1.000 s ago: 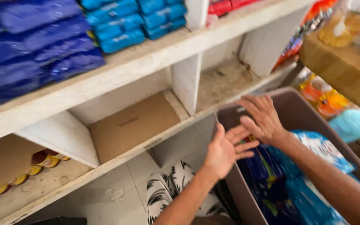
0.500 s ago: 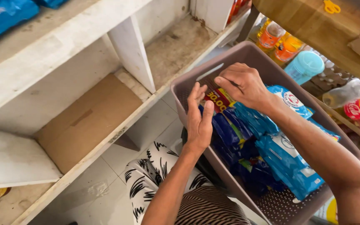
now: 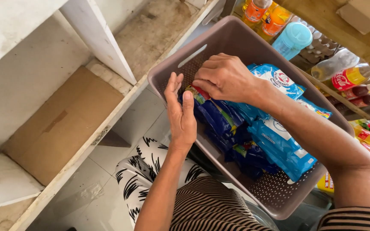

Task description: Stocking various packets of milk powder and dry goods from a bin onto a shelf.

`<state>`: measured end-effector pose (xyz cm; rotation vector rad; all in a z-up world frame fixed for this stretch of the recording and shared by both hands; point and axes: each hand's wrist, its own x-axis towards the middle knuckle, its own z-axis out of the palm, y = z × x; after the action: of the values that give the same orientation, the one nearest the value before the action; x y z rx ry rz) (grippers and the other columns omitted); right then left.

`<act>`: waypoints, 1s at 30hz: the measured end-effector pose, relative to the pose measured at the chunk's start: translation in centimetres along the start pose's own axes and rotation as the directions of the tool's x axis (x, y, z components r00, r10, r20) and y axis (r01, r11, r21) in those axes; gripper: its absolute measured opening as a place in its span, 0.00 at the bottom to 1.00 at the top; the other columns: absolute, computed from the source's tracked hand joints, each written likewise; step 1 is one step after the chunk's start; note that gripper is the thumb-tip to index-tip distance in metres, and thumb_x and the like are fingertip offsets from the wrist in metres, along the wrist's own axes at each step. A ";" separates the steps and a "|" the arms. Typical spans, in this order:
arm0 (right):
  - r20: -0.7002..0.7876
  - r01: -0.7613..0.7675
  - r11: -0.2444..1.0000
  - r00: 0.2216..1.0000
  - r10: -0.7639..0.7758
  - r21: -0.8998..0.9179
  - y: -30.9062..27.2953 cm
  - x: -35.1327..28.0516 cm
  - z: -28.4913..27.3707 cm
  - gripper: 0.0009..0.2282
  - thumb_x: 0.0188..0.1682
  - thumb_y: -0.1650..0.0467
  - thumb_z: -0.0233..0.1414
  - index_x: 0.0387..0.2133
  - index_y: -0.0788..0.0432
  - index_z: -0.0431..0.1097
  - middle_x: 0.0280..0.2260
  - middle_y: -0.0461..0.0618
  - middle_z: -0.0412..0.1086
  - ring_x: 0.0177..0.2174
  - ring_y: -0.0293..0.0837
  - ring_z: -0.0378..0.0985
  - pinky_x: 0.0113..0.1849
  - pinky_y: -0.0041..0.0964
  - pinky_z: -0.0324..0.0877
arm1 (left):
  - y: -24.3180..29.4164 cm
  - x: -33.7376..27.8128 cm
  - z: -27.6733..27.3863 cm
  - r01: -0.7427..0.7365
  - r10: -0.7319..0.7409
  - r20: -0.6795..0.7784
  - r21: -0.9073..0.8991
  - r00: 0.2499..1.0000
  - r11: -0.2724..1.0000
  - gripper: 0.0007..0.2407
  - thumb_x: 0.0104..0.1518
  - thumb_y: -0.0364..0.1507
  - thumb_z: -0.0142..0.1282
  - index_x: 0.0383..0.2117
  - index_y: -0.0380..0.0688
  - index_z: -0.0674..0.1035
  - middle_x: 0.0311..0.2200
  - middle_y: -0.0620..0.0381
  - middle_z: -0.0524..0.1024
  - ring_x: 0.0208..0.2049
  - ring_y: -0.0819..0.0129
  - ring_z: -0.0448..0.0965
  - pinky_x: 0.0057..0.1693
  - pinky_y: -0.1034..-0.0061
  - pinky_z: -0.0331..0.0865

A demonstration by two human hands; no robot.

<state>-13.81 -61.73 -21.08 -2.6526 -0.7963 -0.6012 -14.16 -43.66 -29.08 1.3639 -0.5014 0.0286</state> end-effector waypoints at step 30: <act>0.185 -0.373 0.905 0.893 0.410 -0.204 0.8 -5.7 -4.5 0.15 0.52 0.64 0.56 0.48 0.58 0.75 0.44 0.60 0.76 0.41 0.62 0.79 0.44 0.55 0.73 | -0.6 -0.3 0.2 -0.039 0.039 -0.027 0.024 0.999 0.999 0.23 0.73 0.34 0.44 0.69 0.34 0.60 0.67 0.41 0.65 0.69 0.55 0.64 0.75 0.62 0.54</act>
<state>-19.02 -66.70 -19.98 -2.9506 -0.2467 -0.2723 -14.27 -43.87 -29.73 1.3752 -0.5058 0.0855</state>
